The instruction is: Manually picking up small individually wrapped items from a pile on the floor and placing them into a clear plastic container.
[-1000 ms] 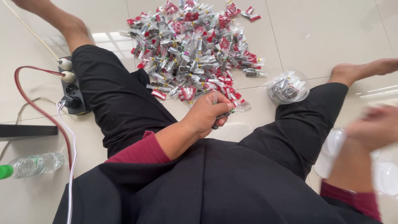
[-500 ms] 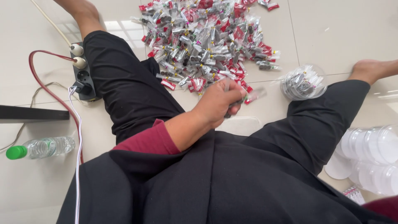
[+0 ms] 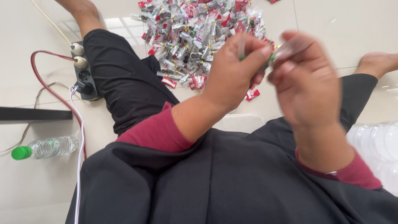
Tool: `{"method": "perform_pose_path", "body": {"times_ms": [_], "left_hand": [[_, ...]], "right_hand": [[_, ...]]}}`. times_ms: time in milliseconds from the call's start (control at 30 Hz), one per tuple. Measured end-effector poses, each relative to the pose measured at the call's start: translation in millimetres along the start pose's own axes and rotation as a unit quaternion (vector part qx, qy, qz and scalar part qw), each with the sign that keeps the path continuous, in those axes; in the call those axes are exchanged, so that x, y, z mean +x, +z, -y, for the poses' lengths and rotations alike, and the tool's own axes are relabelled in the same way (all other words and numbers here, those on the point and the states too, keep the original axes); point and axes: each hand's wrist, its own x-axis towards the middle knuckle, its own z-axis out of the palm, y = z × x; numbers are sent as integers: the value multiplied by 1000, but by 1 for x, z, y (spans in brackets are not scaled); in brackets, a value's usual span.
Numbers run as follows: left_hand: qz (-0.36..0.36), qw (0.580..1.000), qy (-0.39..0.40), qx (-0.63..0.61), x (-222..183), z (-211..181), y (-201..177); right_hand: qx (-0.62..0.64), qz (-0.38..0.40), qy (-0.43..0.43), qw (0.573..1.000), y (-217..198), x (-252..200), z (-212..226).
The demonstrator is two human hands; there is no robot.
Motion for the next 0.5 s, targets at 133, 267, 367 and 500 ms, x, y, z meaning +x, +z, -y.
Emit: {"method": "perform_pose_path", "body": {"times_ms": [133,267,367,500], "left_hand": [[1,999,21,36,-19,19,-20],[-37,996,54,59,-30,29,-19],[-22,990,78,119,-35,23,-20],[-3,975,114,193,-35,23,-24]], "right_hand": [[-101,62,-35,992,5,-11,-30],[-121,34,-92,988,-18,-7,-63],[-127,53,-105,985,-17,-8,-56],[-130,44,-207,969,-67,-36,-10]]}}
